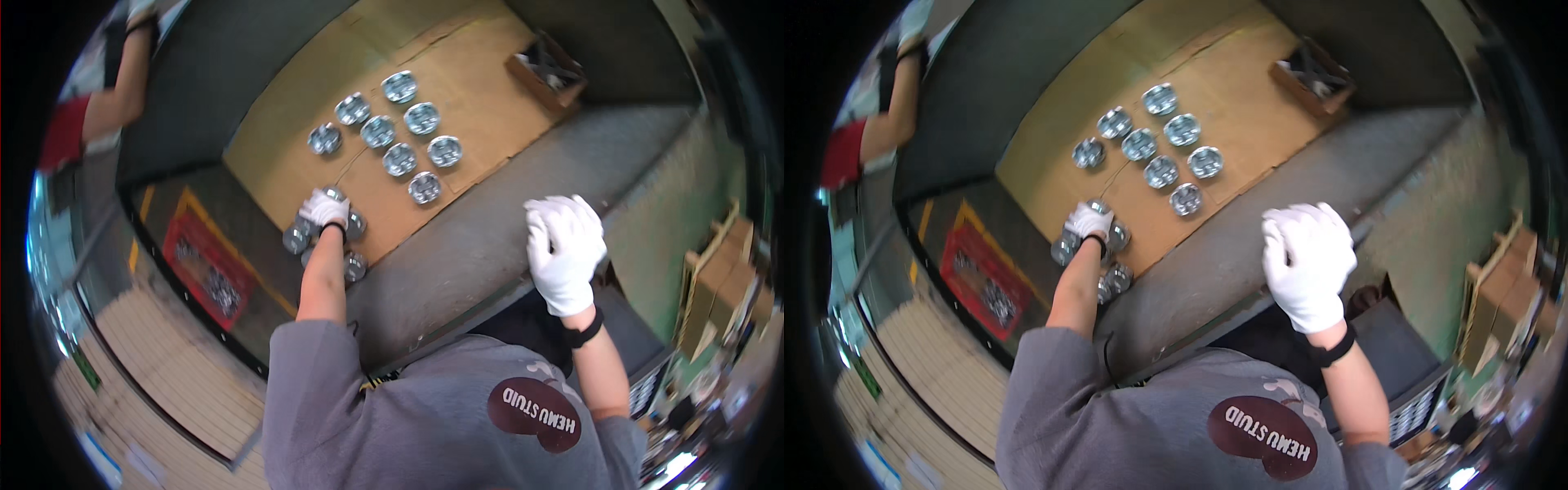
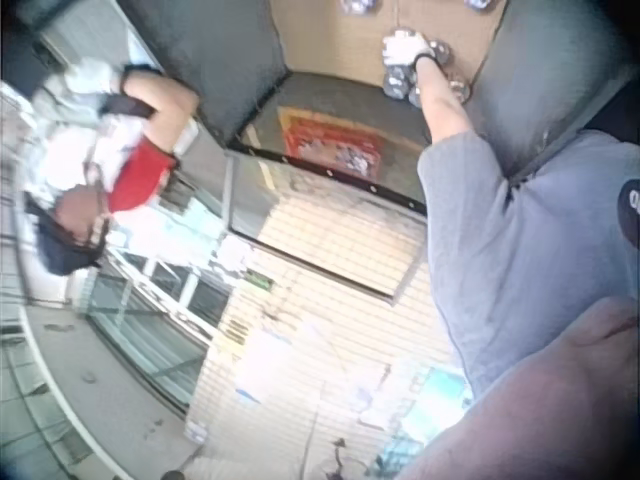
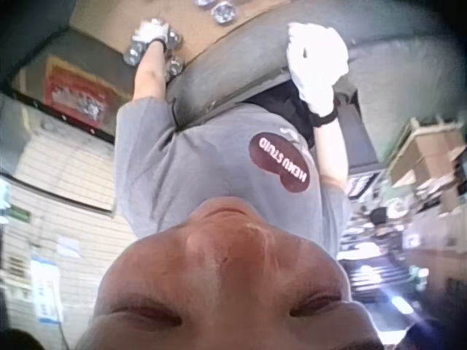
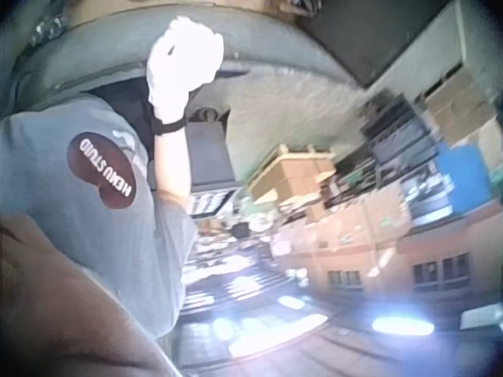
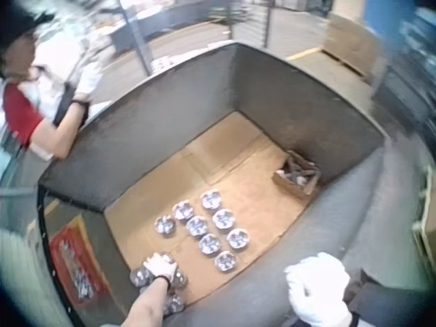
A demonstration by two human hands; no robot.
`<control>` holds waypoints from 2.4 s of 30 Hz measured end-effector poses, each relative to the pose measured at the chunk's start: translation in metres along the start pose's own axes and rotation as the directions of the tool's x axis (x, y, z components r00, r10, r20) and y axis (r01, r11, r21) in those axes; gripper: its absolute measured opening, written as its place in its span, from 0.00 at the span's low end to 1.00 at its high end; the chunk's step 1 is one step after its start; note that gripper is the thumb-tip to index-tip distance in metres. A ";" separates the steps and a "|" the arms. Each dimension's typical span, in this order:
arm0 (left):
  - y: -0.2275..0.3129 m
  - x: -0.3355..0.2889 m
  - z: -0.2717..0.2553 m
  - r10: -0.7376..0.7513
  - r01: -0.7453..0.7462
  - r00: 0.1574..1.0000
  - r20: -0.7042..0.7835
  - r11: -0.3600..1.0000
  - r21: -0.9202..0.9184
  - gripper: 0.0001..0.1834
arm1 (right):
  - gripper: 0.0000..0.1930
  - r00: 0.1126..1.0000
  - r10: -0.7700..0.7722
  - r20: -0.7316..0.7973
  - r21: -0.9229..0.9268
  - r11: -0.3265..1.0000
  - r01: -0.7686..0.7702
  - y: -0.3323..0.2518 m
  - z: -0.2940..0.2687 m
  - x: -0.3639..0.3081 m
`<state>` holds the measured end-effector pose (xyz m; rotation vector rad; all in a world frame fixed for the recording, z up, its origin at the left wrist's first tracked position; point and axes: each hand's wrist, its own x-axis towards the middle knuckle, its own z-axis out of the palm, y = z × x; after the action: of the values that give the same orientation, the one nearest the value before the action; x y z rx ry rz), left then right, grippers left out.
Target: Inspecting and organizing engine pistons on a fabrication floor.
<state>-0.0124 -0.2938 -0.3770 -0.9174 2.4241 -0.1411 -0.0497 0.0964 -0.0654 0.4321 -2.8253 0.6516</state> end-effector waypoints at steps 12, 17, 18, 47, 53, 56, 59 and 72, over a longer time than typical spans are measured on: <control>0.081 -0.112 -0.160 0.788 0.208 0.560 0.255 0.164 -0.964 0.32 | 0.01 0.974 0.002 -0.225 0.085 0.996 0.018 0.011 -0.008 -0.012; 0.088 -0.232 -0.270 0.984 0.379 0.175 -0.011 -0.078 -0.922 0.31 | 0.13 0.970 0.092 -0.223 0.515 0.857 0.037 -0.001 -0.033 -0.021; 0.092 -0.256 -0.288 0.988 0.371 0.152 -0.022 -0.078 -0.926 0.32 | 0.13 0.952 0.055 -0.302 0.525 0.843 0.118 -0.001 -0.043 -0.024; 0.158 -0.418 -0.273 0.969 0.156 0.065 0.237 0.224 -0.962 0.21 | 0.17 0.687 0.642 0.339 0.920 -0.381 -0.098 0.071 -0.114 -0.134; 0.164 -0.412 -0.270 0.918 0.311 0.107 0.381 0.334 -0.890 0.20 | 0.20 0.622 0.562 0.545 0.720 -0.694 -0.004 0.068 -0.119 -0.126; 0.167 -0.404 -0.260 0.941 0.321 0.046 0.336 0.305 -0.897 0.24 | 0.21 0.637 0.531 0.558 0.695 -0.719 -0.010 0.068 -0.121 -0.126; 0.168 -0.397 -0.252 0.950 0.382 -0.052 0.309 0.305 -0.872 0.29 | 0.21 0.639 0.520 0.567 0.683 -0.730 -0.011 0.065 -0.123 -0.123; 0.167 -0.394 -0.250 0.945 0.367 -0.077 0.318 0.323 -0.872 0.32 | 0.20 0.672 0.517 0.530 0.697 -0.717 0.002 0.070 -0.115 -0.127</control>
<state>0.0049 0.0637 -0.0344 -0.1147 0.8727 1.7076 0.0622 0.2387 -0.0256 -0.8101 -0.5772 3.0315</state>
